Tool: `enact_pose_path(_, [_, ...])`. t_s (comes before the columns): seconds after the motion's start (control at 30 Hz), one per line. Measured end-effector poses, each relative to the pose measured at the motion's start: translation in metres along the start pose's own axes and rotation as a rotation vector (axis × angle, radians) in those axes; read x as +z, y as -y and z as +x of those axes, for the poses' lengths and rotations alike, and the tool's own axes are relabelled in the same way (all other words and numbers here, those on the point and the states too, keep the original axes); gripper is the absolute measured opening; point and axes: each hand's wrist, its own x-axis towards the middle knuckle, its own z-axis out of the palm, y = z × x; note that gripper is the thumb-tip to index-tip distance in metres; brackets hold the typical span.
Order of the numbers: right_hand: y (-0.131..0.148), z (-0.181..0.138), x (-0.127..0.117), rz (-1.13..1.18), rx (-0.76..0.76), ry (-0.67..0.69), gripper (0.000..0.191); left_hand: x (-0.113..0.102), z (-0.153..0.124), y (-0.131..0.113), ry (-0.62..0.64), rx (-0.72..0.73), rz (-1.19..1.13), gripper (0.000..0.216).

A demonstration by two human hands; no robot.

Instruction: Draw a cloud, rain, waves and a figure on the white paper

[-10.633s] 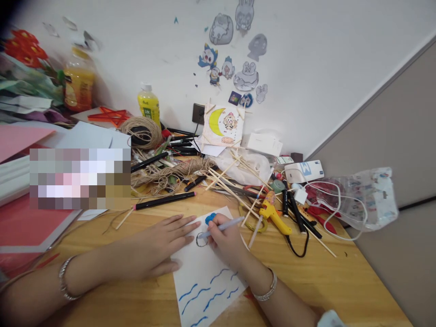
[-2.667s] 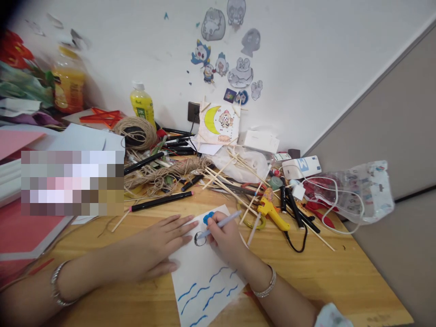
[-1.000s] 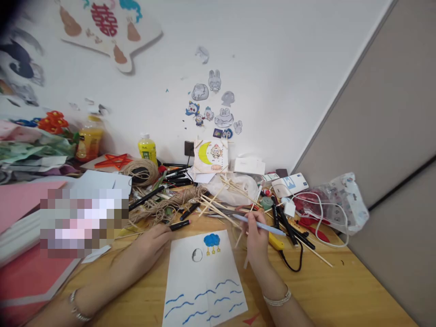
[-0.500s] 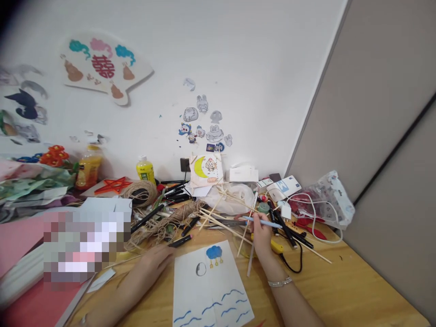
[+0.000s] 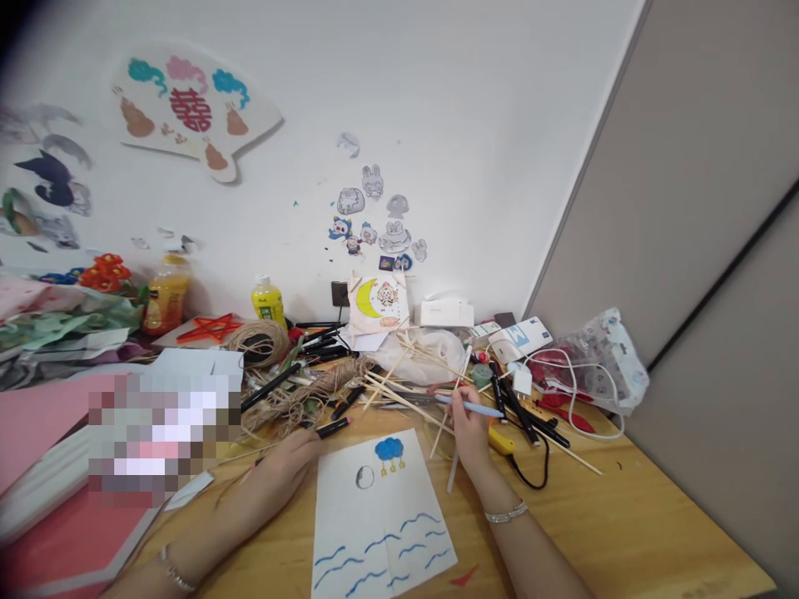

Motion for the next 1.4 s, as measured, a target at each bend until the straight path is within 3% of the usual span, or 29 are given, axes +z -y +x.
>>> enact_pose_path(0.17, [0.0, 0.0, -0.001, -0.034, -0.009, -0.008, 0.029, 0.001, 0.001, 0.001, 0.035, 0.044, -0.023, 0.032])
enact_pose_path(0.33, [0.003, -0.004, 0.001, -0.101, -0.04, 0.091, 0.026, 0.003, 0.0, 0.0, 0.079, 0.124, -0.007, 0.028])
enact_pose_path(0.47, [0.009, -0.007, 0.004, -0.241, -0.163, 0.147, 0.022, 0.007, -0.003, 0.004, 0.113, 0.256, 0.073, 0.031])
enact_pose_path(0.63, [0.018, -0.009, 0.003, -0.317, -0.319, 0.256, 0.023, 0.008, -0.007, 0.01, 0.155, 0.251, 0.075, 0.039])
enact_pose_path(0.77, [0.027, -0.017, 0.004, -0.337, -0.317, 0.501, 0.03, 0.004, -0.006, 0.008, 0.175, 0.256, 0.122, 0.042])
enact_pose_path(0.9, [0.034, -0.033, 0.014, -0.438, -0.522, 0.83, 0.024, -0.001, -0.004, 0.003, 0.176, 0.27, 0.114, 0.038])
enact_pose_path(1.0, [0.037, -0.044, 0.019, -0.517, -0.617, 0.993, 0.024, -0.004, -0.002, -0.002, 0.172, 0.273, 0.11, 0.035])
enact_pose_path(1.17, [0.043, -0.046, 0.021, -0.627, -0.541, 1.134, 0.031, -0.012, 0.0, -0.012, 0.192, 0.312, 0.005, 0.033])
enact_pose_path(1.4, [0.048, -0.05, 0.028, -0.594, -0.518, 1.163, 0.038, -0.024, 0.002, -0.035, 0.266, 0.366, -0.07, 0.034])
